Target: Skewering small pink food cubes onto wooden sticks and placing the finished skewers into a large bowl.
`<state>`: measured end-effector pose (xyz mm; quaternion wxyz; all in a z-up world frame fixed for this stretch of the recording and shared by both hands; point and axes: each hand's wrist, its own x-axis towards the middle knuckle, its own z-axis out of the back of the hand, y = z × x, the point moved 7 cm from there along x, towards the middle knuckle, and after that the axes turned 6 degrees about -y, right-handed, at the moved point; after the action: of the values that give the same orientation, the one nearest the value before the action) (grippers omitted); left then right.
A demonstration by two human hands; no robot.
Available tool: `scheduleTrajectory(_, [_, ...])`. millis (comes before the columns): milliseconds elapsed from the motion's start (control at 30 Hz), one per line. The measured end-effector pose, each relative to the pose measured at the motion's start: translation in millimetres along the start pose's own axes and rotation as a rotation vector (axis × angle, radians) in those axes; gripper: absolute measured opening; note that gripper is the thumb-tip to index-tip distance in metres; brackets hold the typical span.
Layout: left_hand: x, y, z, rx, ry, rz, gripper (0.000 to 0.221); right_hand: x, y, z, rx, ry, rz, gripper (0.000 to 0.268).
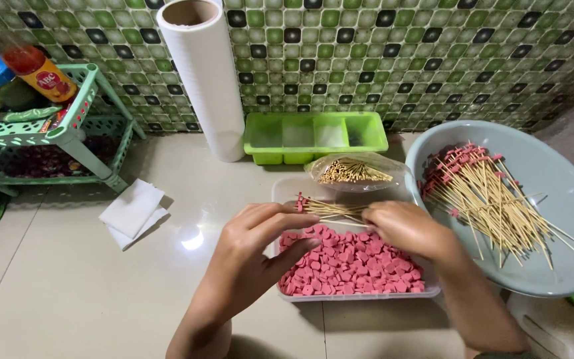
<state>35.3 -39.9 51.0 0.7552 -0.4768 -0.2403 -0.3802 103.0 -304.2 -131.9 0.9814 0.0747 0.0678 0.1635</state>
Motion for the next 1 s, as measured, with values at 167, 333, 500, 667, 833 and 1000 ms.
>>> scheduleTrajectory(167, [0.9, -0.1, -2.0, 0.016, 0.002, -0.006, 0.027, 42.5, -6.6, -21.4, -0.123, 0.069, -0.024, 0.026])
scheduleTrajectory(333, [0.6, 0.9, -10.4, 0.100, 0.020, -0.048, 0.024, 29.2, 25.0, 6.5, -0.329, -0.155, 0.077, 0.016])
scheduleTrajectory(500, [-7.2, 15.7, -33.2, 0.159, 0.164, -0.025, 0.023, -16.1, 73.0, 54.4, 0.005, -0.308, 0.264, 0.022])
scheduleTrajectory(667, [-10.8, 24.1, -53.7, 0.203, 0.301, 0.018, 0.023, -2.9, 64.2, 83.6, -0.056, -0.701, 0.244, 0.027])
scheduleTrajectory(833, [-13.1, 15.4, -57.2, 0.218, 0.344, -0.033, 0.026, 27.5, 42.8, 58.8, -0.372, -0.680, 0.013, 0.015])
scheduleTrajectory(1000, [-27.4, 31.0, -90.7, 0.237, 0.517, -0.040, 0.023, 34.4, 36.8, 51.7, -0.483, -0.680, -0.004, 0.023])
